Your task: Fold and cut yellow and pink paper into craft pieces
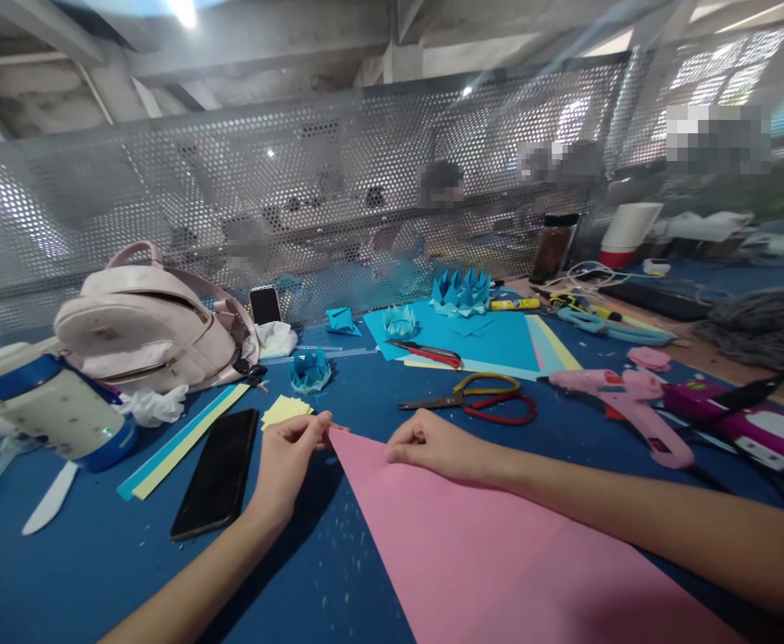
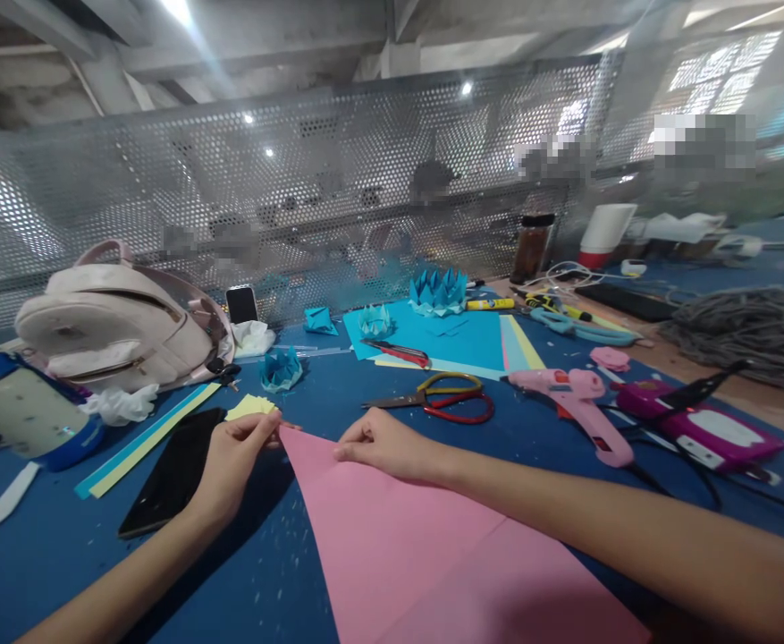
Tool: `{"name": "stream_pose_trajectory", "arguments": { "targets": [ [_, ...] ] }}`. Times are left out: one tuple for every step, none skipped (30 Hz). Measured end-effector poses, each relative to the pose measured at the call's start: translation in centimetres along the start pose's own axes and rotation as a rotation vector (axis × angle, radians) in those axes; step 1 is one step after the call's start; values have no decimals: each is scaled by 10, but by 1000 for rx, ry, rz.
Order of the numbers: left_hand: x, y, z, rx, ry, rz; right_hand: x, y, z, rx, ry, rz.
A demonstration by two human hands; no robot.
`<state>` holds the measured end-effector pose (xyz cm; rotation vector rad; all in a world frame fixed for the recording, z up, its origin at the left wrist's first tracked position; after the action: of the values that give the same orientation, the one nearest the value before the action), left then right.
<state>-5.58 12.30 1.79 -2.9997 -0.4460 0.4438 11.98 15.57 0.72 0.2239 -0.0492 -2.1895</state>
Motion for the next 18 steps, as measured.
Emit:
{"name": "stream_pose_trajectory", "arguments": {
  "targets": [
    [1,0,1,-2,6,2,0,0,0,-2,-2,2],
    [2,0,2,-4,15,8,0,0,0,-2,-5,3],
    [4,0,2,-5,23,19,1,0,0,-2,-8,5],
    [6,0,2,-6,28,36,1,0,0,-2,-10,6],
    [9,1,2,-8,29,59,1,0,0,-3,-9,5],
    [13,3,1,-8,25,83,1,0,0,-6,-6,2],
    [16,5,0,-7,17,105,1,0,0,-8,-2,1],
    [19,7,-2,-6,7,122,1,0,1,-10,3,3],
    [21,8,-3,-2,-2,132,1,0,2,-13,7,7],
    [22,10,-5,4,-9,135,2,1,3,-15,11,15],
    [23,11,-7,12,-12,131,3,1,5,-17,16,25],
    [23,12,-9,23,-12,124,4,1,7,-21,20,33],
    [23,13,-10,35,-11,118,6,1,9,-27,23,38],
    [24,13,-13,49,-7,113,8,1,12,-37,24,42],
    [24,14,-15,63,-4,109,10,0,16,-48,24,43],
    [25,14,-17,77,0,109,12,-1,19,-60,22,39],
    [25,15,-19,90,3,109,14,-3,23,-74,19,32],
    [25,15,-22,102,6,110,16,-4,27,-86,17,24]
  ]
}}
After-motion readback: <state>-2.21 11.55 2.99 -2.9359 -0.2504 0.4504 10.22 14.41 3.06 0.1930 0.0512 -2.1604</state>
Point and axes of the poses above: each hand's wrist, its own y-axis away from the middle knuckle, its own x-axis out of the palm, z = x × y, the point moved 9 cm from there along -y, towards the middle knuckle, and after that the axes turned 12 degrees about -y, right-handed, at the moved point
